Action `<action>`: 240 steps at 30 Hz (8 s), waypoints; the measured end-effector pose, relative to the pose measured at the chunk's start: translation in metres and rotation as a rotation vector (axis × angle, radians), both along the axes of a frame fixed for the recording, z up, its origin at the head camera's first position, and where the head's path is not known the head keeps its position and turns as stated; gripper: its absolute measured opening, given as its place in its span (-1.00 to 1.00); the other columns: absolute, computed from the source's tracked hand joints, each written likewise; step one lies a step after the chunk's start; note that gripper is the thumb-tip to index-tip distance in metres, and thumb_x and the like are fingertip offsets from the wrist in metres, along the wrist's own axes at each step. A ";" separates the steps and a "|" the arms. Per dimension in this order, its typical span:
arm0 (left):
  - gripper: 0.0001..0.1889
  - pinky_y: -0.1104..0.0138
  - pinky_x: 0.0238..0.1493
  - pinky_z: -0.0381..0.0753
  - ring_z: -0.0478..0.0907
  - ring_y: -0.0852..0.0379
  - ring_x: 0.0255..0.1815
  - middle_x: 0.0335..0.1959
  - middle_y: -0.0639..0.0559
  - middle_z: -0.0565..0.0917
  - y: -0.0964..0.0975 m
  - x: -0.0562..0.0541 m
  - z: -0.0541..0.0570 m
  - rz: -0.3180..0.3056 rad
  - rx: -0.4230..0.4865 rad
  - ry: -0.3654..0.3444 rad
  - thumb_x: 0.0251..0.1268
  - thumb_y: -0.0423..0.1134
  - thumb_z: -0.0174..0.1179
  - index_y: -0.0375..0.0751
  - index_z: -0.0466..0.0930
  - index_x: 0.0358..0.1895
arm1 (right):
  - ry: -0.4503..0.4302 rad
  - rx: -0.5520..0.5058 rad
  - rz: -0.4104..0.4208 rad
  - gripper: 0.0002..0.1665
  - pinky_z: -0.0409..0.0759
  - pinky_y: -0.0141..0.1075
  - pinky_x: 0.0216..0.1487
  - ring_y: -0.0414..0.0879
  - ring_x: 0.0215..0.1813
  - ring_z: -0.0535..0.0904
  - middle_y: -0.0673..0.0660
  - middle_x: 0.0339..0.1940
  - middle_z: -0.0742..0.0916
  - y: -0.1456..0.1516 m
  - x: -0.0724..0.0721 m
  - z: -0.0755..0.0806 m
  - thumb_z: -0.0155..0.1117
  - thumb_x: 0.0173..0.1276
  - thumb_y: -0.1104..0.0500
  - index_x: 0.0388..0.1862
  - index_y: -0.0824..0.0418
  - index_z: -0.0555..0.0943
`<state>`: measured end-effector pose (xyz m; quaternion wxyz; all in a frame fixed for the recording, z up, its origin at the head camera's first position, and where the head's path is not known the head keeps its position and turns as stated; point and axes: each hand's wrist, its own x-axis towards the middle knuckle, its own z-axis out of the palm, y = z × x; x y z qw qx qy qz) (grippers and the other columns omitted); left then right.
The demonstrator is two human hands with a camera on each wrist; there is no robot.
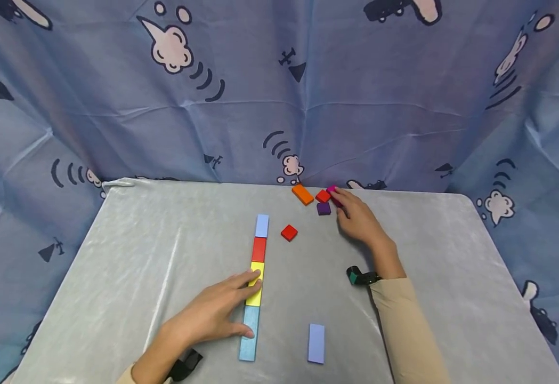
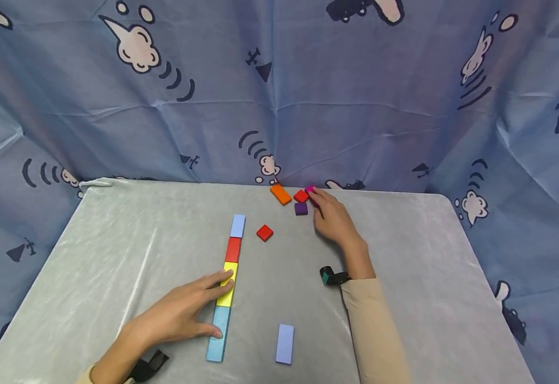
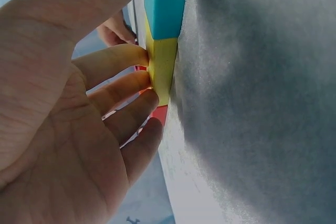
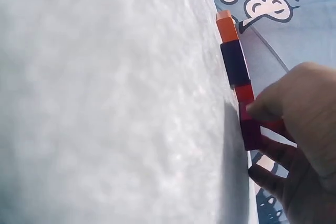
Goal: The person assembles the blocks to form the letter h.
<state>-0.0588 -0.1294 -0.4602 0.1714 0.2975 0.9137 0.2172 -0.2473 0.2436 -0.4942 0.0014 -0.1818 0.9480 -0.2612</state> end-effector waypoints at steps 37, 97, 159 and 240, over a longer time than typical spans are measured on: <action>0.04 0.02 0.54 0.51 0.32 -0.05 0.67 0.69 -0.05 0.30 -0.001 0.000 -0.002 -0.008 0.022 0.010 0.05 0.13 0.62 -0.17 0.36 0.60 | -0.122 0.168 -0.026 -0.31 0.27 0.26 0.66 0.40 0.59 0.35 0.44 0.61 0.40 -0.010 0.011 0.024 0.21 0.59 0.18 0.59 0.42 0.34; 0.03 -0.01 0.50 0.54 0.30 -0.07 0.69 0.69 -0.04 0.30 0.000 0.001 -0.001 -0.028 0.026 0.035 0.07 0.12 0.62 -0.17 0.36 0.60 | -0.047 -0.087 0.094 -0.37 0.64 0.12 0.39 0.13 0.34 0.63 0.19 0.32 0.67 -0.012 0.126 0.034 0.53 0.37 0.16 0.40 0.23 0.64; 0.05 -0.02 0.53 0.51 0.33 -0.10 0.67 0.67 -0.10 0.33 0.001 -0.001 -0.003 -0.033 0.043 0.042 0.05 0.11 0.63 -0.21 0.36 0.60 | -0.068 0.099 0.183 -0.34 0.67 -0.04 0.38 -0.07 0.37 0.63 0.03 0.35 0.67 -0.031 0.206 0.023 0.57 0.35 -0.01 0.39 0.09 0.66; 0.02 -0.02 0.52 0.52 0.31 -0.09 0.68 0.68 -0.08 0.32 0.000 0.000 -0.001 -0.045 0.031 0.053 0.09 0.10 0.61 -0.21 0.36 0.60 | 0.041 0.145 0.236 -0.21 0.62 0.03 0.44 0.00 0.60 0.49 0.05 0.62 0.53 -0.033 0.248 0.018 0.51 0.38 -0.14 0.49 0.15 0.57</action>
